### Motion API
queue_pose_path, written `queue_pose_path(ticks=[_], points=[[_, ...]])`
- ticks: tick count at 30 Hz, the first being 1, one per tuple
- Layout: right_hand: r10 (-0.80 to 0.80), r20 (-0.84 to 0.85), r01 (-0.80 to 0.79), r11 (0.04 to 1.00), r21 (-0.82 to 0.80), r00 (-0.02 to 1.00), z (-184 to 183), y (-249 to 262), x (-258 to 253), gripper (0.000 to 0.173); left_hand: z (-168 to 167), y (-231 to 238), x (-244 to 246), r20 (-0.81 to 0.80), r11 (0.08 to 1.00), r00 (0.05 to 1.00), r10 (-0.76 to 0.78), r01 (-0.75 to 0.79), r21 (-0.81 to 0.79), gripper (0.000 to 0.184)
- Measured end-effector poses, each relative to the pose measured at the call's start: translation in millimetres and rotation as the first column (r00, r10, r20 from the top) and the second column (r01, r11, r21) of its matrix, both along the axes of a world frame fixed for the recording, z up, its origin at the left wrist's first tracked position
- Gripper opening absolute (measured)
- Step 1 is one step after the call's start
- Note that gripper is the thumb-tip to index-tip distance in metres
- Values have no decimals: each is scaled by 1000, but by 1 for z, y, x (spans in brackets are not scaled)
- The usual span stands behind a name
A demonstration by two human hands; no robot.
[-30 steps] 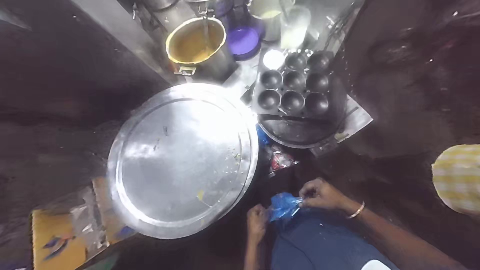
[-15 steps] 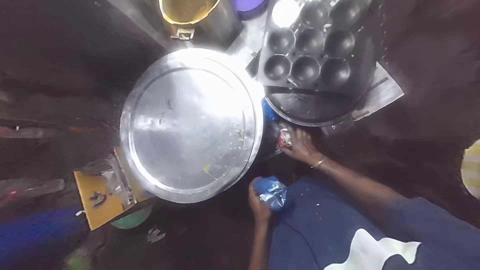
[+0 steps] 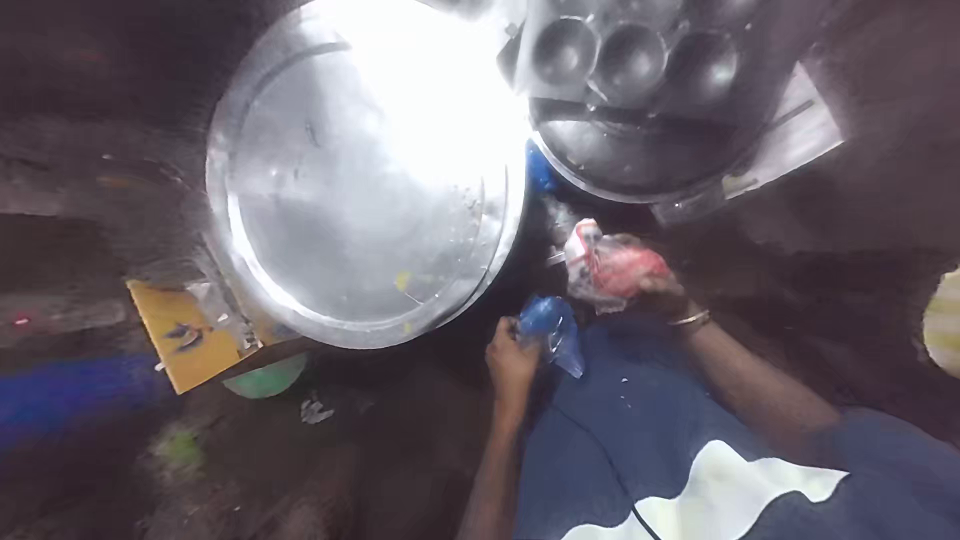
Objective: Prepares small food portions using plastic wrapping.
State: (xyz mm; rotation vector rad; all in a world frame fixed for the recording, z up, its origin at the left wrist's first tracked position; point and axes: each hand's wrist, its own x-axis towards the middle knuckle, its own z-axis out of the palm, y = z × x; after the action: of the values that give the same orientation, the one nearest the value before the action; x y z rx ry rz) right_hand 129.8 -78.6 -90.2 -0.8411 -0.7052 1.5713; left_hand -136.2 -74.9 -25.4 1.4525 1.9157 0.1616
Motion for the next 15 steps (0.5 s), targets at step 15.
queue_pose_path(ticks=[15], points=[[631,616,-763,642,-74,472,16,3,-32,61,-6,-14,10,461,969,887,21,-132,211,28]])
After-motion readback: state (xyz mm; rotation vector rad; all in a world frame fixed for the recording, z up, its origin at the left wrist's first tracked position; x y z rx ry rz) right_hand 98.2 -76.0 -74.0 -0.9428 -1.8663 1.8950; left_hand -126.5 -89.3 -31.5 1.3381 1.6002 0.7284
